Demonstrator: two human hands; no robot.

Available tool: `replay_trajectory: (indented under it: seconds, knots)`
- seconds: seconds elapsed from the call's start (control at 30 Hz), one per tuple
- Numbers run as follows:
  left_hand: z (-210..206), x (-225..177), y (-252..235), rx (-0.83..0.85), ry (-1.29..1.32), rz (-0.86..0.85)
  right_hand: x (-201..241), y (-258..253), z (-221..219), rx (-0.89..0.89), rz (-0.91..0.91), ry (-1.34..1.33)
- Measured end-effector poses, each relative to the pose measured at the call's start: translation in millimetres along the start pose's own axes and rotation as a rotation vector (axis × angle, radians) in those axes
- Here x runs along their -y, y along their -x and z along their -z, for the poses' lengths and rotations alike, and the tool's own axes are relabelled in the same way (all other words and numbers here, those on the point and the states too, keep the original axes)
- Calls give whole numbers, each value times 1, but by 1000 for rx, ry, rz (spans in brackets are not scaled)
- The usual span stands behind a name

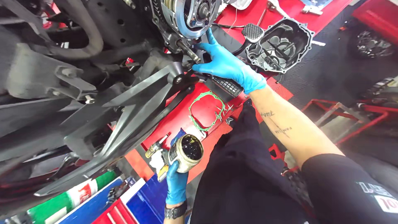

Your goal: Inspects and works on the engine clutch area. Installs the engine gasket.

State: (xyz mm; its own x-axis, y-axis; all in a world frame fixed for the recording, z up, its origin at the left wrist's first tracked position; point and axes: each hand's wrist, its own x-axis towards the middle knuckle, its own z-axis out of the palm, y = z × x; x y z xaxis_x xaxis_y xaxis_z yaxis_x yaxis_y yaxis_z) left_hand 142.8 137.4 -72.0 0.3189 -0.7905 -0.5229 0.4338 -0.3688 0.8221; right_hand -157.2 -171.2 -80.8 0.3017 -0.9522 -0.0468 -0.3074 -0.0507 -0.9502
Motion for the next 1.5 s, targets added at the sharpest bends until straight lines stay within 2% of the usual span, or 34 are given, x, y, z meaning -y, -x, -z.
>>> replay_trajectory:
  seconds: [0.23, 0.6, 1.3, 1.4, 1.5]
  knots:
    - [2, 0, 1, -1, 0, -1, 5, -1, 0, 23, -55, 481]
    - [-1, -1, 3, 1, 1, 0, 25, -7, 17, 53, -154, 818]
    - [-5, 2, 9, 33, 34, 9, 24, -7, 20, 116, -58, 741]
    - [-6, 0, 7, 72, 56, 9, 29, -1, 24, 48, -26, 743]
    - [-7, -3, 9, 148, 110, -4, 43, 47, 32, -117, 138, 677]
